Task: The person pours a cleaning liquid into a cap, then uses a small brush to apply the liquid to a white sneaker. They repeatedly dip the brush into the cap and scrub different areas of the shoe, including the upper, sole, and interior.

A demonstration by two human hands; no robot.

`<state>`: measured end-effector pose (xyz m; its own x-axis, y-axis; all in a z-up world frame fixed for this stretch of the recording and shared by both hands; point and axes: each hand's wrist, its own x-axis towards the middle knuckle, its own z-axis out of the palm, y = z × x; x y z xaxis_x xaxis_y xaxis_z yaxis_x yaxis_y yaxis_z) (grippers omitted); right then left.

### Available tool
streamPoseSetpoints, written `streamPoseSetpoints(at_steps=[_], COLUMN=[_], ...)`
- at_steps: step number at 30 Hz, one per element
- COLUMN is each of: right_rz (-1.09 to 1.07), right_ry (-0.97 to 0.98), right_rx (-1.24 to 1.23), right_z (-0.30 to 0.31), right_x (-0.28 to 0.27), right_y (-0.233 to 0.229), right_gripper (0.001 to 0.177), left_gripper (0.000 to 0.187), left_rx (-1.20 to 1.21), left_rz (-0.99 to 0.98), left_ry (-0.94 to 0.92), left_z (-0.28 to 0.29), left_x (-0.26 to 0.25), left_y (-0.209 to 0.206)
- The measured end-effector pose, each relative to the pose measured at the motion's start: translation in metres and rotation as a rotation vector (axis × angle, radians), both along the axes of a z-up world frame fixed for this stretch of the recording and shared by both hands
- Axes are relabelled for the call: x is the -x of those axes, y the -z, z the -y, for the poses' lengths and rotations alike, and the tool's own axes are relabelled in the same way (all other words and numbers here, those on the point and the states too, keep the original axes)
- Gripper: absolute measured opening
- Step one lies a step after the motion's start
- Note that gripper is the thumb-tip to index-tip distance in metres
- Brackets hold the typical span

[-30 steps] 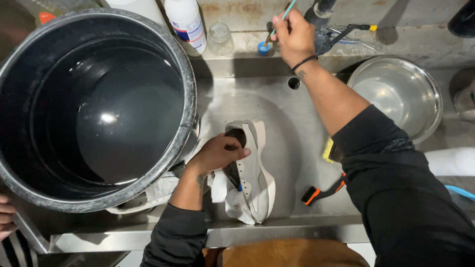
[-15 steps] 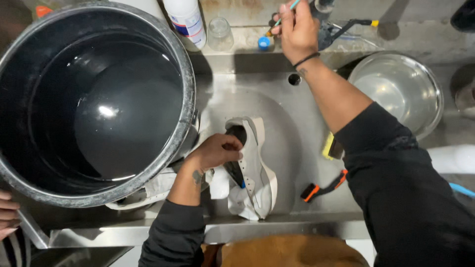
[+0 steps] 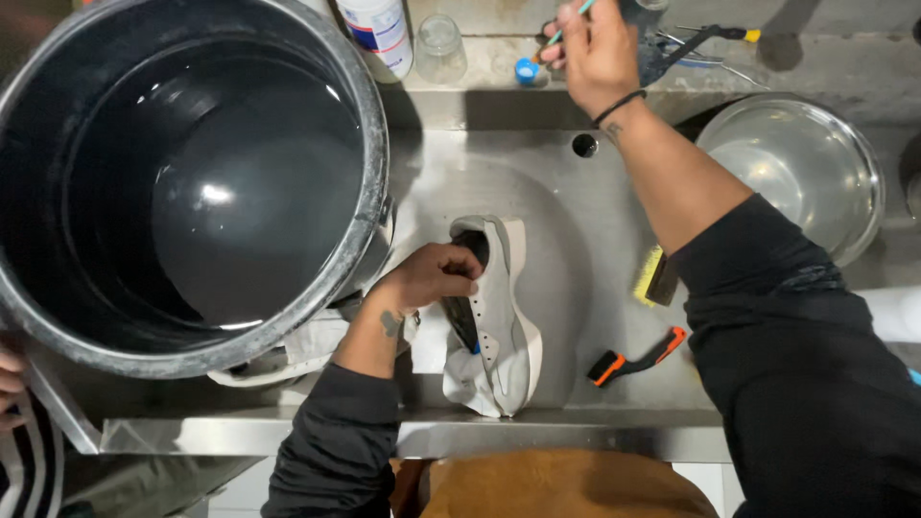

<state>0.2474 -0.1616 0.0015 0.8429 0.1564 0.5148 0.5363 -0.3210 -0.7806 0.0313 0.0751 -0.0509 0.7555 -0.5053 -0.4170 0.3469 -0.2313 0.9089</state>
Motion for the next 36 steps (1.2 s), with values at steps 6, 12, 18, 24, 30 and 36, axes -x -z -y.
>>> streamPoseSetpoints(at_steps=[6, 12, 18, 24, 30, 36], right_rz=[-0.385, -0.667, -0.908, -0.972, -0.872, -0.904], right_ry=[0.041, 0.071, 0.111, 0.113, 0.267, 0.288], right_rx=[-0.395, -0.895, -0.845, -0.749, -0.644, -0.647], right_z=[0.046, 0.071, 0.104, 0.137, 0.139, 0.137], right_x=[0.017, 0.103, 0.205, 0.235, 0.225, 0.223], right_y=[0.022, -0.005, 0.027, 0.051, 0.034, 0.04], right_gripper=[0.015, 0.011, 0.016, 0.011, 0.009, 0.008], left_gripper=[0.015, 0.018, 0.021, 0.031, 0.04, 0.072], left_rx=[0.04, 0.141, 0.02, -0.711, -1.059, -0.719], left_rz=[0.098, 0.029, 0.183, 0.399, 0.686, 0.227], left_ry=[-0.055, -0.111, -0.089, -0.199, -0.178, -0.181], left_z=[-0.003, 0.003, 0.018, 0.045, 0.066, 0.061], left_x=[0.003, 0.002, -0.003, 0.044, 0.079, 0.078], left_y=[0.036, 0.046, 0.049, -0.004, -0.018, -0.057])
